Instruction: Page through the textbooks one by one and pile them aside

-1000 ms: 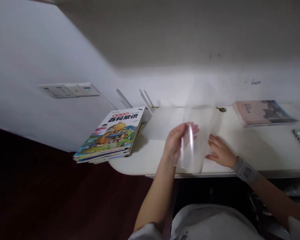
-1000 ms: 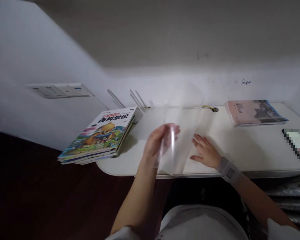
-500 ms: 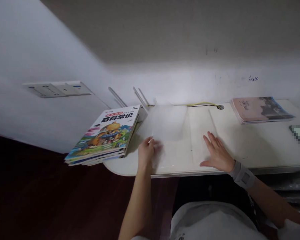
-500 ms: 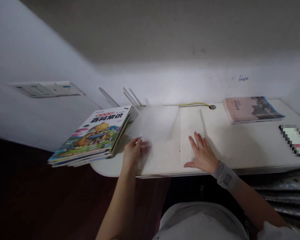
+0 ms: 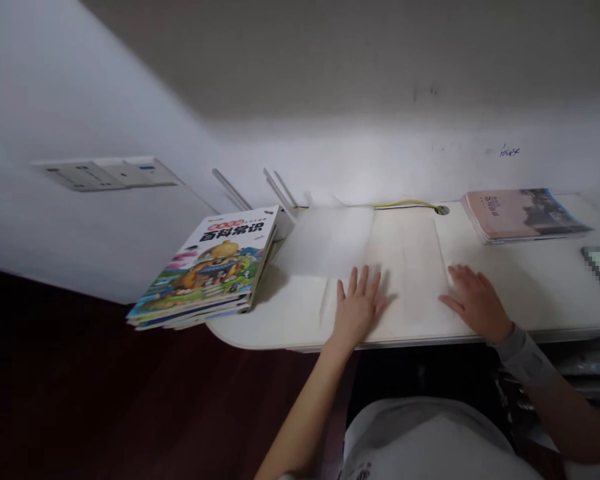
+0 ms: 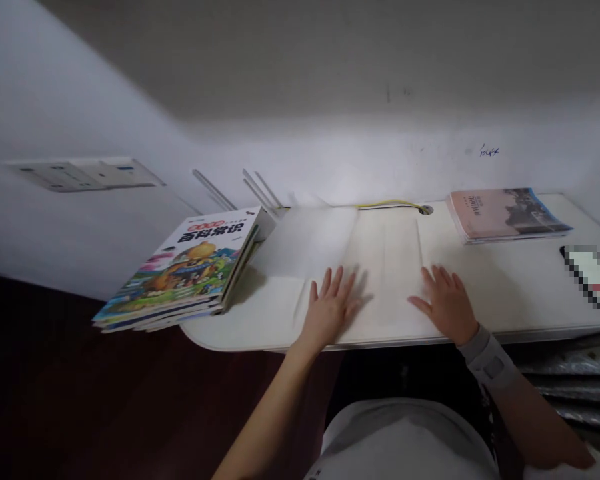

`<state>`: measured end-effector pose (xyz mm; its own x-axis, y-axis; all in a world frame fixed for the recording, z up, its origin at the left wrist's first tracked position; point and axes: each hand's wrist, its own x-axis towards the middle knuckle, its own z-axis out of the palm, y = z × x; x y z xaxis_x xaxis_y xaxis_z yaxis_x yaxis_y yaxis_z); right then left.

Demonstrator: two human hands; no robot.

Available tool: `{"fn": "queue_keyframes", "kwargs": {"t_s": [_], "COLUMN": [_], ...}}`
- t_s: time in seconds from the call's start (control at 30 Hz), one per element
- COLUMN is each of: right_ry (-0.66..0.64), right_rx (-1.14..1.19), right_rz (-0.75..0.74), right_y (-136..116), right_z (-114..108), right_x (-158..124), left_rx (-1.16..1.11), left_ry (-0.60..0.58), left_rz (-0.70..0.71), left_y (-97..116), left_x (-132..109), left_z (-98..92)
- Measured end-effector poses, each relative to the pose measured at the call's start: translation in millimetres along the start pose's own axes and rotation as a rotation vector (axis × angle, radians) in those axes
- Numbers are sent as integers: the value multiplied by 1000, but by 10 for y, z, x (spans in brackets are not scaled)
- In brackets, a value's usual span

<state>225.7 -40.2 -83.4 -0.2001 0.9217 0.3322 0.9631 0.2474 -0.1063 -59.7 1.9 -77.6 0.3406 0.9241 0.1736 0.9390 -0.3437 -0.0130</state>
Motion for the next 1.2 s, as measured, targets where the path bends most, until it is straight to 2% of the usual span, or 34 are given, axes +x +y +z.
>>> {"fn": "queue_keyframes", "kwargs": {"t_s": [0.07, 0.17, 0.23, 0.33, 0.47, 0.57, 0.67, 0.77, 0.8, 0.87, 0.93, 1.03, 1.13, 1.2], "right_ry": [-22, -61, -27, 34, 73, 95, 169, 326, 341, 292, 179, 4, -117, -158], "right_rx": [43, 312, 570, 849, 988, 1027, 967, 731, 653, 491, 336, 150, 8, -41], "right_rz": [78, 24, 20, 131, 245, 232, 166, 77, 25, -90, -173, -194, -156, -151], "right_y": [89, 15, -180, -567, -933, -960, -842, -761, -764, -802, -839, -785, -529, -243], "right_z": [81, 259, 357, 459, 549, 455, 101, -379, -509, -654, -618, -314, 13, 116], "right_x": [6, 17, 74, 269, 576, 654, 528, 283, 210, 121, 116, 183, 174, 93], "left_rx": [-3, -5, -7, -22, -21, -38, -69, -85, -86, -81, -76, -74, -78, -85], "left_ry": [-98, -152, -151, -141, -128, -136, -103, -75, -76, -88, -103, -123, -139, -137], "left_rz": [-2, -30, -36, -37, 11, 98, 114, 117, 121, 126, 124, 116, 109, 103], "left_y": [110, 120, 98, 95, 120, 121, 117, 116, 114, 107, 99, 99, 115, 128], "left_x": [-16, -30, -30, -30, -41, -55, -65, -67, -66, -65, -62, -55, -51, -52], "left_z": [95, 177, 182, 152, 125, 133, 142, 140, 139, 138, 139, 134, 118, 109]}}
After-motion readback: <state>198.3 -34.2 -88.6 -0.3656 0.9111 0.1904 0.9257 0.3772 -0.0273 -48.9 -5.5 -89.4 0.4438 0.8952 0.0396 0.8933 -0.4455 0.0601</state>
